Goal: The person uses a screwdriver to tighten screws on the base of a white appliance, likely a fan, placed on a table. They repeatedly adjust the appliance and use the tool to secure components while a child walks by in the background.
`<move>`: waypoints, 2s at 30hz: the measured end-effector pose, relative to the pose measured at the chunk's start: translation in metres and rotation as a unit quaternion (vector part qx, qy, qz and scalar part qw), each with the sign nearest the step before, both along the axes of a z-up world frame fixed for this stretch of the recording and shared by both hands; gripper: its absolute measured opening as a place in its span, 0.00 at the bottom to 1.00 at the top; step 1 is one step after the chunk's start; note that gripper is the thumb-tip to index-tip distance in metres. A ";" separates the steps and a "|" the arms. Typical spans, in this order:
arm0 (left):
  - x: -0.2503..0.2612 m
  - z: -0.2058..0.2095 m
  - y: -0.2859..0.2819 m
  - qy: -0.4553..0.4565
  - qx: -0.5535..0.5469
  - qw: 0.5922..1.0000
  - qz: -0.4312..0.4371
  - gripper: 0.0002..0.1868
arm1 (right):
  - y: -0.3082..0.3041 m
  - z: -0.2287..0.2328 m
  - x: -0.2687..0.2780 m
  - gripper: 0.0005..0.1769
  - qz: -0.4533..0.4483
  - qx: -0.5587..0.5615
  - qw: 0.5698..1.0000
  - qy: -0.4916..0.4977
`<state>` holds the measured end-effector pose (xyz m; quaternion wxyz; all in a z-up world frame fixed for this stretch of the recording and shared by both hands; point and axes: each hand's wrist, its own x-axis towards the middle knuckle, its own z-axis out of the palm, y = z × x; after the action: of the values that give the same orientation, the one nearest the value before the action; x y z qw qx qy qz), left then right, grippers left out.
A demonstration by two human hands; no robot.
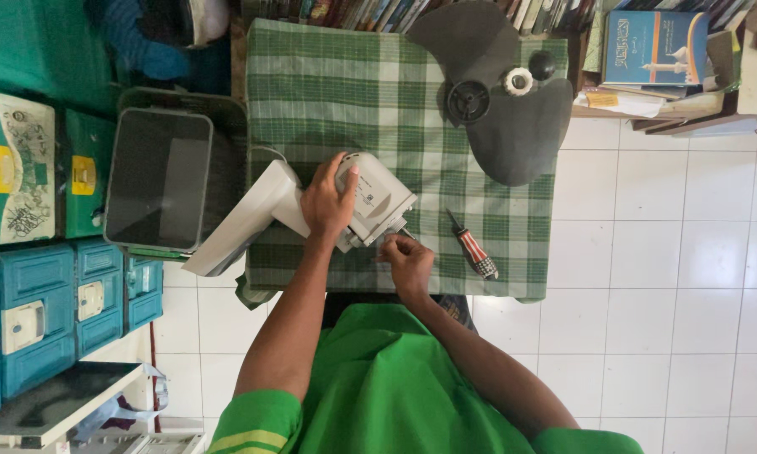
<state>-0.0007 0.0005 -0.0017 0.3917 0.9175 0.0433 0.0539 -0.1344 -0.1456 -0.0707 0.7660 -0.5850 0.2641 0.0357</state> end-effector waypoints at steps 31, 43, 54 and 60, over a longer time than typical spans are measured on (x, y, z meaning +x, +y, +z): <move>0.000 -0.003 -0.001 0.003 0.007 1.000 0.000 0.25 | -0.082 0.012 -0.035 0.12 0.127 -0.133 0.981 0.064; 0.004 0.003 -0.003 0.026 -0.008 1.000 -0.006 0.25 | -0.144 0.007 0.001 0.11 -0.011 -0.126 0.990 0.069; 0.010 0.013 -0.007 0.035 -0.001 0.999 -0.004 0.24 | -0.215 0.054 0.140 0.08 -0.083 -0.262 0.961 0.014; 0.012 0.013 -0.008 0.016 -0.002 1.000 -0.006 0.22 | -0.256 0.062 0.232 0.08 -0.041 -0.423 0.905 -0.020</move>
<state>0.0111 -0.0072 0.0110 0.3932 0.9177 0.0437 0.0370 0.0977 -0.4015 -0.0085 0.4528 -0.8431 0.2631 -0.1223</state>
